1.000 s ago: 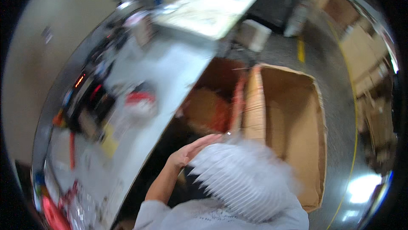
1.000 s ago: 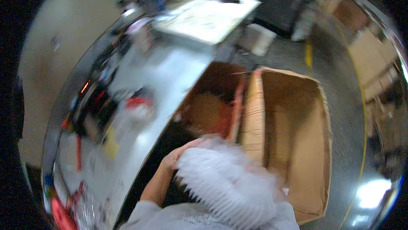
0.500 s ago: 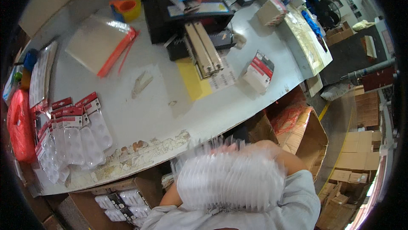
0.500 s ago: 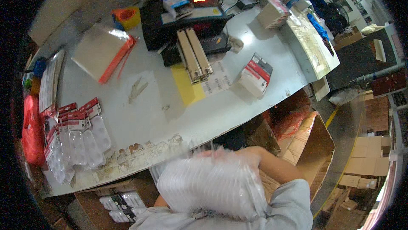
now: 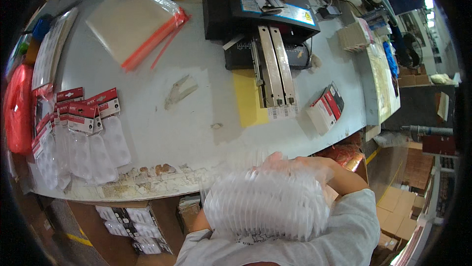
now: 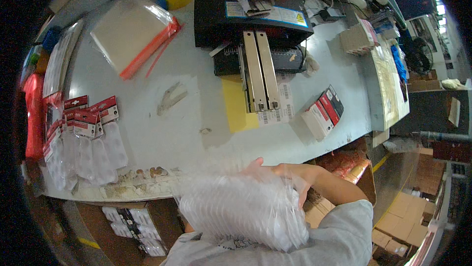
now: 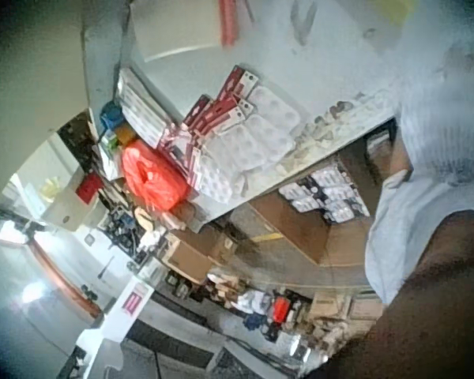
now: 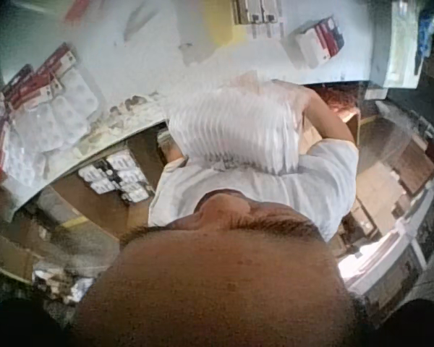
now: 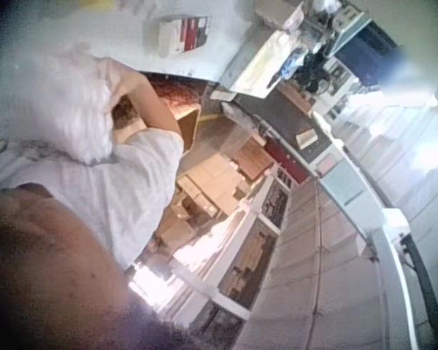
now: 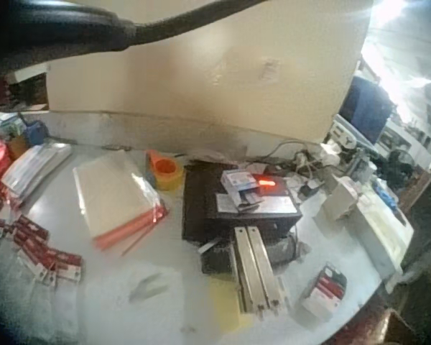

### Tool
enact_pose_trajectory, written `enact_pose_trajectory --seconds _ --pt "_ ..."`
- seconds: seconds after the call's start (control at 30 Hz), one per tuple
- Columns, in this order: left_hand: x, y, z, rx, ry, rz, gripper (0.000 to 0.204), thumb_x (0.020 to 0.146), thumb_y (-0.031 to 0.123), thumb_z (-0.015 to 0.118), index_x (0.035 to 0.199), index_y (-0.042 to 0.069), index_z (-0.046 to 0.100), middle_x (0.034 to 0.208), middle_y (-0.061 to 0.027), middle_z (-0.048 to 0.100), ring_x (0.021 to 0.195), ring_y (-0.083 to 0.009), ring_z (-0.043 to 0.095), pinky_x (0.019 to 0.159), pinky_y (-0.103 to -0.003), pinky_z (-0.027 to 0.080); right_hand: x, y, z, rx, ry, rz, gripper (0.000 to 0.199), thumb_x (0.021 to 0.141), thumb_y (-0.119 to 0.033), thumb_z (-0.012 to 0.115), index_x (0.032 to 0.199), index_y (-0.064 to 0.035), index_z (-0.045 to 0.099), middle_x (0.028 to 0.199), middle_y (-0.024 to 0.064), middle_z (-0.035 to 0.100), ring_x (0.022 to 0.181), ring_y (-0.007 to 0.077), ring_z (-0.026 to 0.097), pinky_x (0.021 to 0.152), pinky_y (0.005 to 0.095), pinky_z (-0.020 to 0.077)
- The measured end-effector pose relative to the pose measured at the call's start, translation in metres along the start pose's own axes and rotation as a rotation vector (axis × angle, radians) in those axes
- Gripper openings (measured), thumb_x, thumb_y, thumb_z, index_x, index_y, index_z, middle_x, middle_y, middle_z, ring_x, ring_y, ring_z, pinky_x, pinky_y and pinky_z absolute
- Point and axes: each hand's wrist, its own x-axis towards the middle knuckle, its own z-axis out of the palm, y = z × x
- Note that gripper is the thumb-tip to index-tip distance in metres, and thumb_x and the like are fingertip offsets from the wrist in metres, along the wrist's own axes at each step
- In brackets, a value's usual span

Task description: The person repeatedly picks up plastic mixing palettes and clear plastic bags from a table, inserts each palette into a bag, and places the packaged item on the table. The person also retrieves additional palettes from a cardboard box and continues the packaging process.

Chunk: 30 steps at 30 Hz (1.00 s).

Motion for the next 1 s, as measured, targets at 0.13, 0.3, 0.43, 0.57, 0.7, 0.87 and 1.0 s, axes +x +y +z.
enact_pose_trajectory --seconds 0.13,0.3,0.43,0.57,0.7,0.87,1.0 --pt "0.010 -0.016 0.010 -0.028 -0.026 0.021 0.091 0.067 0.028 0.077 0.138 -0.002 0.028 0.140 -0.0171 0.036 0.129 -0.0297 0.037 0.104 -0.042 0.032 -0.009 0.017 -0.024 0.047 -0.032 0.002 0.087 0.053 -0.017 0.078 0.130 -0.0009 0.041 0.118 0.0077 0.054 0.107 0.0218 0.054 0.091 0.0353 0.0456" --pt "0.019 -0.037 0.020 -0.039 -0.068 0.069 0.092 0.065 0.026 0.078 0.138 -0.002 0.029 0.139 -0.0174 0.038 0.127 -0.0302 0.039 0.104 -0.042 0.033 -0.039 0.048 -0.034 0.138 -0.060 -0.036 0.087 0.053 -0.017 0.078 0.130 -0.0008 0.041 0.118 0.0077 0.054 0.107 0.0218 0.054 0.091 0.0353 0.0455" --pt "0.021 -0.054 0.025 -0.027 -0.132 0.109 0.093 0.064 0.025 0.079 0.137 -0.003 0.029 0.138 -0.0177 0.039 0.127 -0.0306 0.040 0.103 -0.043 0.034 -0.061 0.073 -0.032 0.231 -0.069 -0.117 0.087 0.053 -0.018 0.078 0.130 -0.0008 0.040 0.118 0.0077 0.054 0.107 0.0218 0.054 0.091 0.0352 0.0454" --pt "0.018 -0.060 0.036 0.004 -0.199 0.216 0.093 0.063 0.023 0.080 0.137 -0.003 0.030 0.137 -0.0179 0.041 0.126 -0.0310 0.042 0.102 -0.043 0.035 -0.087 0.085 -0.028 0.342 -0.014 -0.206 0.088 0.053 -0.018 0.078 0.130 -0.0008 0.040 0.118 0.0077 0.054 0.107 0.0218 0.054 0.092 0.0352 0.0453" --pt "0.011 -0.044 0.064 -0.005 -0.191 0.424 0.094 0.062 0.021 0.081 0.137 -0.003 0.030 0.136 -0.0182 0.042 0.125 -0.0314 0.043 0.102 -0.043 0.037 -0.108 0.068 -0.038 0.494 0.266 -0.189 0.089 0.053 -0.019 0.078 0.131 -0.0010 0.039 0.119 0.0082 0.054 0.108 0.0217 0.054 0.093 0.0352 0.0441" --pt "0.011 -0.001 0.098 0.076 0.193 0.407 0.076 0.059 0.007 0.080 0.124 -0.004 0.043 0.113 -0.0155 0.055 0.103 -0.0261 0.058 0.084 -0.037 0.051 -0.097 0.019 -0.051 -0.248 0.774 -0.214 0.090 0.055 -0.034 0.078 0.129 -0.0004 0.039 0.113 0.0163 0.056 0.105 0.0283 0.056 0.090 0.0376 0.0446" --pt "0.024 0.007 0.111 0.528 0.371 0.515 0.090 0.061 0.012 0.084 0.129 -0.007 0.029 0.113 -0.0172 0.052 0.097 -0.0250 0.058 0.079 -0.033 0.052 -0.046 0.000 -0.035 -1.272 0.938 -0.093 0.090 0.058 -0.045 0.075 0.127 -0.0006 0.040 0.105 0.0205 0.057 0.094 0.0343 0.057 0.082 0.0410 0.0451"
